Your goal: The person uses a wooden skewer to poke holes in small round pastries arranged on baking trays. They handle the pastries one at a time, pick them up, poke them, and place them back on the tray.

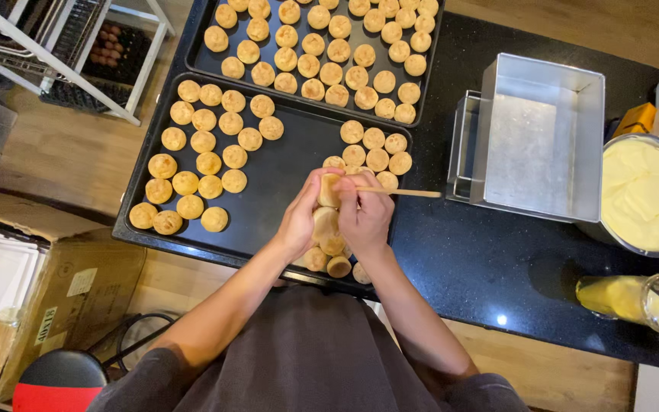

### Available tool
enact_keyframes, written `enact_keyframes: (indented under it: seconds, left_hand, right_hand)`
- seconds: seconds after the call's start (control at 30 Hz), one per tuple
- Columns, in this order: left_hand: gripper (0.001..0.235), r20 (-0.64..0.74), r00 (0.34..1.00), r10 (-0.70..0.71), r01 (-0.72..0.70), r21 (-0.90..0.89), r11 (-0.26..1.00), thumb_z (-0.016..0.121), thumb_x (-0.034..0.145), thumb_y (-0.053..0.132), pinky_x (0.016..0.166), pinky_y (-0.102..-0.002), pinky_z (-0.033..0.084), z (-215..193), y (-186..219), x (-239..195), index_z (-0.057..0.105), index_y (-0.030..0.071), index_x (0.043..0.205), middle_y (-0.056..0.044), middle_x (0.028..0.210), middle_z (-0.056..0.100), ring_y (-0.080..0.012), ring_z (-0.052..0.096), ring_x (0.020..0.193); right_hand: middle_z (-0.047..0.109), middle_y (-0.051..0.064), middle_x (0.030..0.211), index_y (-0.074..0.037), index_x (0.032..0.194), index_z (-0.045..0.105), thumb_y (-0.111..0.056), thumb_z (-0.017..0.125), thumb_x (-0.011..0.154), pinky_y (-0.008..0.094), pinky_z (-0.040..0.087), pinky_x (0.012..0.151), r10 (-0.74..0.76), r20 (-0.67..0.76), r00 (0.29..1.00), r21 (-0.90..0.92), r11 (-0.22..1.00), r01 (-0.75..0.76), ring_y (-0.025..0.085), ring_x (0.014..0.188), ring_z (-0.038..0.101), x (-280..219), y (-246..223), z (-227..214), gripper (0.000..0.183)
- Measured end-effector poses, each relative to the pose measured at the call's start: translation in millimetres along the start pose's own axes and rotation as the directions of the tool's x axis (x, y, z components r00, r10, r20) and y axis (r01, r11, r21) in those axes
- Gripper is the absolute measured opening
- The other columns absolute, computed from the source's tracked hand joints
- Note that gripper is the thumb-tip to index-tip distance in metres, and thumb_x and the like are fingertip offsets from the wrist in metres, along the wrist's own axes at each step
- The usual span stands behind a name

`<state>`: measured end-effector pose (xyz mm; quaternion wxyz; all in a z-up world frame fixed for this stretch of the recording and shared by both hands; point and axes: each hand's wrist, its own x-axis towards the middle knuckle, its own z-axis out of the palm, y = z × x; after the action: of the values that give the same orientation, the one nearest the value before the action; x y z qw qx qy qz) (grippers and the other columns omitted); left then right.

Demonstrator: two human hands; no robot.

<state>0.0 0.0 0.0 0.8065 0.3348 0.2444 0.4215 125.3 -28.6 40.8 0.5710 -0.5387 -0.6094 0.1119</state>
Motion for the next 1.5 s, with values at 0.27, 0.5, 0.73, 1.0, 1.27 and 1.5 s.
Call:
enact_keyframes:
  seconds: [0.27, 0.5, 0.73, 1.0, 1.27, 1.5]
  left_hand:
    - [0.049, 0.063, 0.997, 0.036, -0.071, 0.774, 0.629, 0.027, 0.11, 0.044, 0.085, -0.032, 0.049, 6.3, 9.8, -4.3, 0.046, 0.01, 0.139, -0.009, 0.098, 0.06, -0.0166, 0.058, 0.087]
    - [0.045, 0.2, 0.964, 0.174, -0.263, 0.643, 0.719, 0.027, 0.117, 0.042, 0.104, -0.031, 0.043, -7.0, -20.6, 5.7, 0.047, 0.007, 0.136, -0.009, 0.12, 0.057, -0.016, 0.055, 0.115]
    - [0.046, -0.123, 0.991, -0.062, 0.06, -0.014, 0.998, 0.036, 0.11, 0.045, 0.083, -0.032, 0.051, -7.5, -36.1, 8.2, 0.053, 0.009, 0.133, -0.009, 0.108, 0.065, -0.0193, 0.061, 0.098]
    - [0.049, -0.174, 0.958, -0.227, 0.132, -0.439, 0.889, 0.035, 0.109, 0.048, 0.09, -0.034, 0.053, 7.6, -14.5, 11.6, 0.054, 0.009, 0.131, -0.01, 0.109, 0.065, -0.0206, 0.063, 0.103]
    - [0.045, -0.188, 0.968, 0.166, -0.125, 0.213, 0.969, 0.031, 0.113, 0.043, 0.09, -0.032, 0.051, 8.2, -34.1, 18.9, 0.053, 0.008, 0.13, -0.009, 0.11, 0.06, -0.0163, 0.06, 0.099]
    - [0.043, -0.257, 0.966, -0.004, -0.003, -0.026, 1.0, 0.03, 0.111, 0.043, 0.083, -0.032, 0.053, 2.8, -44.9, 29.4, 0.053, 0.01, 0.127, -0.011, 0.101, 0.064, -0.0168, 0.061, 0.088]
  right_hand:
    - [0.053, 0.013, 0.074, 0.0, 0.084, 0.056, -0.015, 0.051, 0.118, 0.037, 0.039, 0.063, 0.405, 0.019, 0.914, 0.272, 0.878, -0.394, 0.026, 0.07, 0.048, -19.7, 42.5, 1.5, 0.037]
    - [0.059, 0.005, 0.086, -0.006, 0.094, 0.059, -0.024, 0.047, 0.118, 0.03, 0.045, 0.07, -0.162, -0.049, 0.986, -0.16, 0.975, 0.153, 0.017, 0.078, 0.056, -38.0, 32.8, -8.7, 0.032]
    - [0.055, 0.01, 0.073, -0.002, 0.087, 0.058, -0.011, 0.049, 0.111, 0.033, 0.037, 0.056, 0.406, -0.145, 0.902, 0.285, 0.89, -0.355, 0.019, 0.061, 0.048, -34.7, 20.9, -19.7, 0.027]
    - [0.064, 0.011, 0.081, -0.001, 0.088, 0.062, -0.005, 0.056, 0.105, 0.036, 0.049, 0.066, 0.031, -0.008, 0.999, 0.049, 0.998, -0.03, 0.025, 0.072, 0.063, -32.2, -13.2, -14.8, 0.019]
    - [0.06, 0.006, 0.073, -0.003, 0.083, 0.06, -0.016, 0.051, 0.11, 0.032, 0.045, 0.059, 0.289, 0.022, 0.957, 0.091, 0.953, -0.29, 0.016, 0.065, 0.056, -39.3, 10.0, -10.9, 0.031]
    - [0.053, 0.001, 0.073, -0.005, 0.087, 0.055, -0.024, 0.044, 0.112, 0.026, 0.031, 0.05, 0.687, 0.044, 0.725, 0.641, 0.537, -0.548, 0.007, 0.056, 0.041, -60.6, 28.9, -4.3, 0.033]
